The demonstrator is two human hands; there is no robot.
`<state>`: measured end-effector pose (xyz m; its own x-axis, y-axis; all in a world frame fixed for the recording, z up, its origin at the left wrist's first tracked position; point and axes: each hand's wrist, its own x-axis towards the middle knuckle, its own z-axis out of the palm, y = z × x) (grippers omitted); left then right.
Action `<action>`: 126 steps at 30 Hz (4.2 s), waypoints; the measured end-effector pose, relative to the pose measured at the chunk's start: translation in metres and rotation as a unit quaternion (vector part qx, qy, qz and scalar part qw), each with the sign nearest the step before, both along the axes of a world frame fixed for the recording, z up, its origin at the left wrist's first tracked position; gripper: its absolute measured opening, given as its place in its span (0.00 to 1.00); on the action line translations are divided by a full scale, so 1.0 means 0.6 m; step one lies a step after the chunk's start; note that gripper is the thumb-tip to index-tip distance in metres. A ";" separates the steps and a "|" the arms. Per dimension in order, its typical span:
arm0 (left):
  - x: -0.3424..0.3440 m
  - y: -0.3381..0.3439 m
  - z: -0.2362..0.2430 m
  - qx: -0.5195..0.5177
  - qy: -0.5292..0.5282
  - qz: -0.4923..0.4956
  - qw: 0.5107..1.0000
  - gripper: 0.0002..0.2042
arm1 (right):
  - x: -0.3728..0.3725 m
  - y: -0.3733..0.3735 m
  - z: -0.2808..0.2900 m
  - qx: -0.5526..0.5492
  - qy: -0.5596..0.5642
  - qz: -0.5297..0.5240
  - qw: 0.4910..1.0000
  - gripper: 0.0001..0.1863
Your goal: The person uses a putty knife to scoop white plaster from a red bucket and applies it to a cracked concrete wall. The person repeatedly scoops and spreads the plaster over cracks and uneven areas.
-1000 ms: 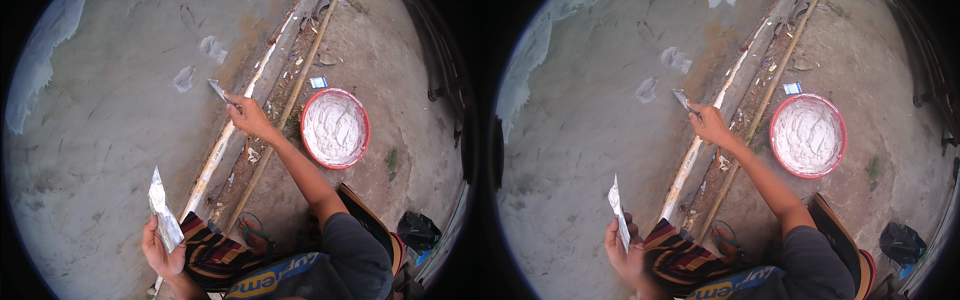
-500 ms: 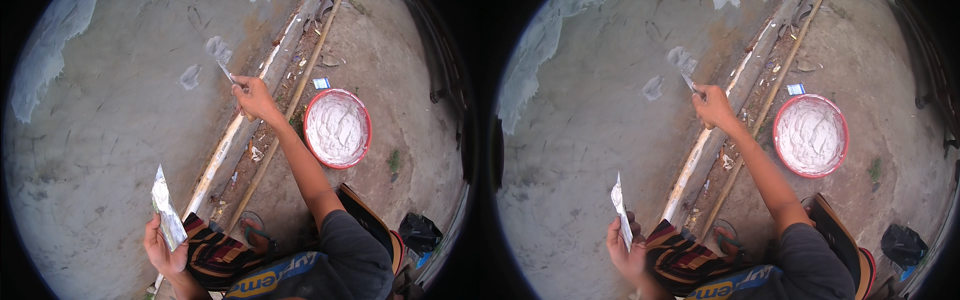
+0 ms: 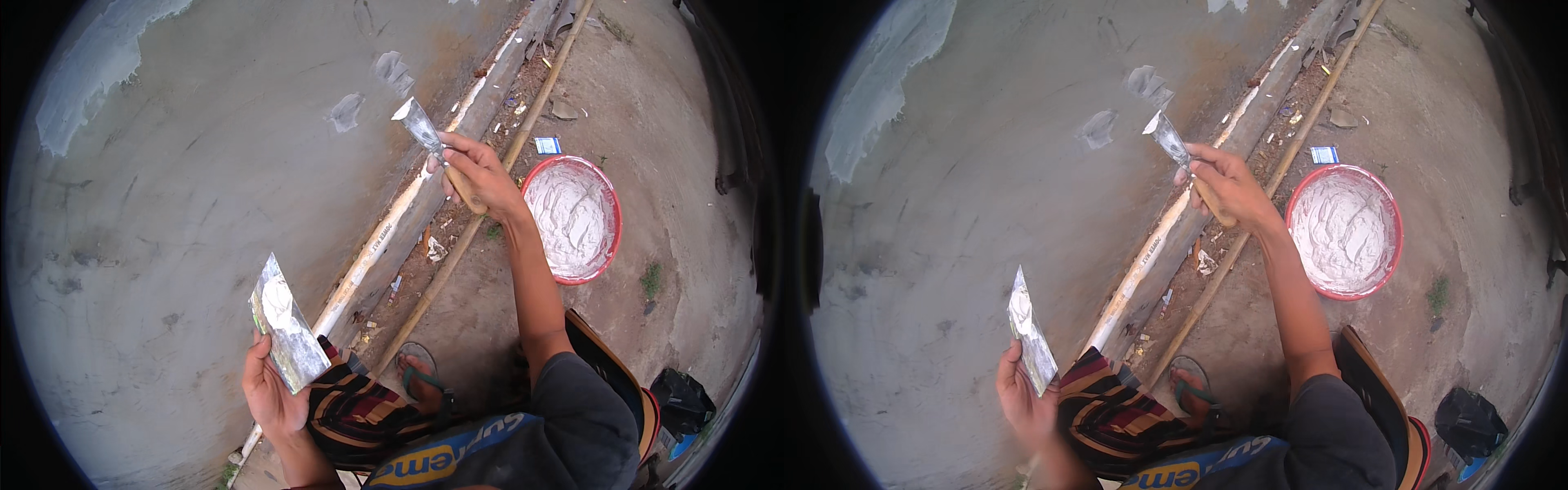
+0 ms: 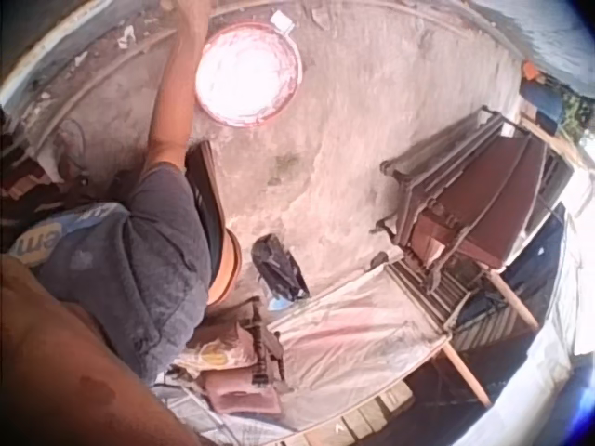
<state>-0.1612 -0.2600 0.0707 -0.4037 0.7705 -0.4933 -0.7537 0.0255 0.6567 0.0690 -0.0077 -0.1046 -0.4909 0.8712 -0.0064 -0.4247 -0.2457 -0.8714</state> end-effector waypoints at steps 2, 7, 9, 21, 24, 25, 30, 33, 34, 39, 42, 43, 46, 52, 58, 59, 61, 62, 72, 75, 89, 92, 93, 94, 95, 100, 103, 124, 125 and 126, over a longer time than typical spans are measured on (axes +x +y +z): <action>-0.005 0.009 -0.016 0.010 0.042 -0.008 0.999 0.17 | 0.004 -0.035 0.010 -0.010 0.058 0.029 0.998 0.23; 0.002 0.039 -0.045 -0.083 0.130 -0.018 0.988 0.20 | -0.039 -0.128 0.064 0.177 0.055 0.074 0.980 0.21; 0.006 0.041 -0.037 -0.077 0.064 -0.054 0.993 0.21 | -0.053 -0.153 0.089 0.300 0.013 0.053 0.952 0.24; 0.008 0.027 -0.015 -0.043 -0.007 -0.043 0.998 0.21 | -0.058 -0.172 0.130 0.572 -0.148 -0.040 0.805 0.34; 0.011 0.029 -0.018 -0.045 0.022 -0.044 0.998 0.21 | -0.043 -0.170 0.140 0.578 -0.171 -0.018 0.797 0.31; 0.014 0.033 -0.017 -0.052 0.030 -0.038 0.997 0.21 | -0.038 -0.169 0.142 0.581 -0.177 -0.019 0.794 0.31; 0.001 0.025 -0.029 -0.046 0.022 -0.066 0.996 0.20 | -0.019 -0.164 0.151 0.597 -0.211 -0.001 0.774 0.31; -0.005 0.024 -0.018 -0.019 -0.017 -0.057 0.998 0.18 | -0.013 -0.164 0.147 0.609 -0.225 0.014 0.761 0.32; -0.003 0.028 -0.005 -0.003 -0.037 -0.052 0.998 0.18 | -0.011 -0.163 0.140 0.615 -0.231 0.028 0.753 0.32; 0.016 0.041 0.014 -0.047 0.003 0.036 0.998 0.17 | -0.003 -0.148 0.122 0.538 -0.201 0.009 0.818 0.33; 0.020 0.042 0.013 -0.071 -0.006 0.030 0.997 0.17 | -0.032 -0.146 0.135 0.540 -0.147 -0.052 0.827 0.33; 0.022 0.045 0.013 -0.083 -0.008 0.029 0.996 0.17 | -0.046 -0.150 0.141 0.540 -0.141 -0.058 0.828 0.33; 0.026 0.046 0.016 -0.088 -0.009 0.021 0.996 0.16 | -0.077 -0.166 0.140 0.547 -0.136 -0.068 0.823 0.33; 0.012 0.040 0.027 -0.073 0.001 0.038 0.997 0.14 | -0.070 -0.168 0.095 0.582 -0.164 -0.063 0.794 0.30; 0.007 0.031 0.013 -0.050 -0.002 -0.008 0.999 0.18 | -0.040 -0.160 0.127 0.256 -0.028 0.115 0.960 0.06; 0.005 0.029 0.008 -0.051 -0.007 -0.018 0.999 0.19 | -0.035 -0.157 0.135 0.185 0.000 0.182 0.966 0.08; -0.010 0.017 -0.009 -0.013 -0.028 -0.089 0.996 0.21 | -0.047 -0.142 0.149 0.164 0.038 0.283 0.944 0.11; -0.014 0.012 -0.014 0.007 -0.038 -0.123 0.992 0.22 | -0.054 -0.139 0.155 0.153 0.058 0.332 0.929 0.12; -0.028 0.005 -0.012 0.070 -0.083 -0.155 0.982 0.22 | -0.073 -0.132 0.136 0.128 0.017 0.402 0.906 0.15; -0.027 0.006 -0.012 0.082 -0.084 -0.154 0.981 0.23 | -0.062 -0.131 0.123 0.153 -0.065 0.402 0.901 0.16; 0.026 0.056 0.020 -0.088 -0.031 0.009 0.996 0.22 | -0.036 -0.103 0.160 0.188 -0.061 0.267 0.943 0.13; 0.026 0.057 0.020 -0.090 -0.026 0.004 0.996 0.22 | -0.046 -0.105 0.153 0.159 -0.050 0.286 0.944 0.14; 0.013 0.047 0.009 -0.044 -0.037 -0.051 0.997 0.22 | -0.048 -0.106 0.150 0.145 -0.049 0.298 0.942 0.14; -0.007 0.034 -0.003 0.002 -0.048 -0.105 0.993 0.22 | -0.051 -0.108 0.148 0.133 -0.047 0.310 0.940 0.14; -0.013 0.027 -0.008 0.001 -0.040 -0.110 0.993 0.22 | -0.051 -0.109 0.142 0.151 -0.057 0.314 0.936 0.14; 0.013 0.049 0.018 -0.090 0.009 -0.024 0.996 0.17 | -0.032 -0.120 0.110 0.170 -0.084 0.277 0.942 0.10; -0.003 0.042 0.006 -0.081 -0.017 -0.020 0.996 0.15 | -0.025 -0.134 0.125 0.234 -0.118 0.086 0.961 0.15; 0.002 0.027 -0.006 -0.074 0.254 -0.032 0.964 0.25 | -0.029 -0.114 0.118 0.513 -0.236 -0.081 0.821 0.17; 0.003 0.028 -0.006 -0.089 0.264 -0.047 0.959 0.26 | -0.025 -0.109 0.121 0.516 -0.235 -0.079 0.820 0.16; 0.003 0.030 -0.006 -0.098 0.268 -0.053 0.957 0.27 | -0.025 -0.102 0.127 0.522 -0.230 -0.079 0.818 0.15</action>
